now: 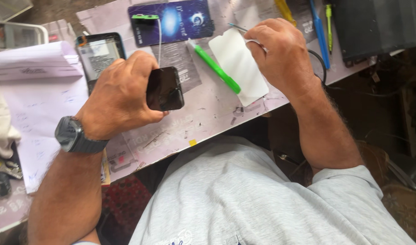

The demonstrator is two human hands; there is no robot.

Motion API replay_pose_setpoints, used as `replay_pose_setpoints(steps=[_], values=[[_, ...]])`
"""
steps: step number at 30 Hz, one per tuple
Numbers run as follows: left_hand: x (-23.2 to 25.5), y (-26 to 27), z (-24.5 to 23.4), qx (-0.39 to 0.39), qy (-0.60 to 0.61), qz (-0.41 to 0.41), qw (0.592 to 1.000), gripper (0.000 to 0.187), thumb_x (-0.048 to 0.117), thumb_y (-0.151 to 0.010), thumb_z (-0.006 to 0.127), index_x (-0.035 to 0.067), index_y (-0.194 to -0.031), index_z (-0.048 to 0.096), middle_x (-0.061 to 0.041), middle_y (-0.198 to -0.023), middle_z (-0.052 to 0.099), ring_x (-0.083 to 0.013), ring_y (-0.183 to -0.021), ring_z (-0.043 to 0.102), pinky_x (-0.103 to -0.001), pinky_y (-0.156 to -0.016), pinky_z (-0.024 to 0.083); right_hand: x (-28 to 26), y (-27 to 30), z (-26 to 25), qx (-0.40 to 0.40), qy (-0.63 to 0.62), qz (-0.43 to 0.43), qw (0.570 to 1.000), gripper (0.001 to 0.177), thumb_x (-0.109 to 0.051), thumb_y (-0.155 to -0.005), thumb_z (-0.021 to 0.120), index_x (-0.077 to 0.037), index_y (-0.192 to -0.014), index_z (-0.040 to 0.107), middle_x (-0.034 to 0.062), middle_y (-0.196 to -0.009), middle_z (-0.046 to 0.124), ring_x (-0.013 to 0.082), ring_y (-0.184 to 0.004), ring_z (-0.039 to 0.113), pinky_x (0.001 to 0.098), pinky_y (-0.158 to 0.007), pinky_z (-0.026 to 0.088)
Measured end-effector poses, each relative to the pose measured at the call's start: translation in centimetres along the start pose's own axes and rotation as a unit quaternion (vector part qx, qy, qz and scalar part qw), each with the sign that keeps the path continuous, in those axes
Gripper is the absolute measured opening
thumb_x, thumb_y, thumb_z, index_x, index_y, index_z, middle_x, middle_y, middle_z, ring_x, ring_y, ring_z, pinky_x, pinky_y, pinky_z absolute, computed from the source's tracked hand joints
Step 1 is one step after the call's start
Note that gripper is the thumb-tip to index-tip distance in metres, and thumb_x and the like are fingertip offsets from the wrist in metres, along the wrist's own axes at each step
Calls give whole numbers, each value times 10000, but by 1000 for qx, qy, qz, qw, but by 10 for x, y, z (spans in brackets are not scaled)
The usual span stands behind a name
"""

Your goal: The person uses a plastic card to pry open the screen of a smartphone. They then use a green utility knife to cut along the edges of the device. Finally, they use a yellow screwdriver to further separate the screen from the phone's body.

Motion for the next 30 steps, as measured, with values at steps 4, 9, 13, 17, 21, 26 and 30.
replay_pose_setpoints(steps=[4, 9, 13, 17, 21, 26, 30], values=[[0, 1, 1, 0, -9, 6, 1000, 713, 233, -534, 964, 50, -1055, 513, -141, -947, 592, -330, -811, 632, -462, -747, 513, -9, -25, 5, -27, 43, -28, 998, 138, -66, -944, 799, -38, -1073, 758, 121, -1101, 738, 293, -1045, 697, 432, -917, 562], [-3, 3, 2, -11, -8, -5, 1000, 687, 223, -605, 959, 41, -1096, 514, -116, -934, 594, -302, -820, 628, -446, -771, 504, -19, -42, -13, -174, -5, 166, 971, 311, -231, -936, 782, -84, -1202, 720, 114, -1086, 739, 255, -907, 730, 433, -852, 580], [-4, 3, 3, -9, -17, -6, 1000, 754, 246, -534, 976, 32, -1099, 525, -130, -930, 595, -310, -793, 621, -442, -736, 482, -24, -37, 0, -236, 153, 164, 945, 583, -467, -850, 875, -61, -1232, 706, 186, -922, 749, 331, -860, 731, 510, -815, 563], [-4, 4, 2, -5, -25, -2, 1000, 738, 243, -554, 975, 30, -1100, 527, -135, -943, 594, -313, -793, 617, -439, -737, 477, -26, -23, 11, -236, 136, 210, 939, 742, -490, -779, 915, -36, -1302, 649, 229, -975, 723, 353, -905, 727, 508, -850, 553], [-2, 3, 1, -9, -23, 6, 1000, 749, 239, -536, 974, 25, -1098, 528, -139, -939, 593, -324, -805, 620, -447, -739, 474, -24, -19, 9, -220, 104, 199, 949, 721, -342, -745, 926, -36, -1315, 608, 203, -936, 733, 369, -941, 706, 511, -878, 533], [0, 4, 1, -4, -20, 11, 1000, 699, 214, -577, 957, 22, -1090, 522, -147, -941, 593, -344, -815, 625, -463, -752, 480, -22, -17, 1, -241, 41, 211, 946, 642, -155, -759, 857, -56, -1325, 572, 140, -926, 736, 350, -922, 710, 505, -864, 533], [2, 6, 0, 10, -36, 42, 998, 697, 194, -546, 946, 22, -1066, 515, -166, -949, 588, -377, -811, 626, -485, -735, 478, -30, -21, -5, -222, 59, 192, 954, 618, -187, -747, 879, -74, -1293, 613, 162, -1022, 700, 360, -982, 686, 498, -856, 538]])
Point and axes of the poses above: each hand's wrist, its own y-axis away from the middle knuckle, its own z-axis out of the palm, x = y × z, the point moved 2 cm from there along -y, towards the middle knuckle
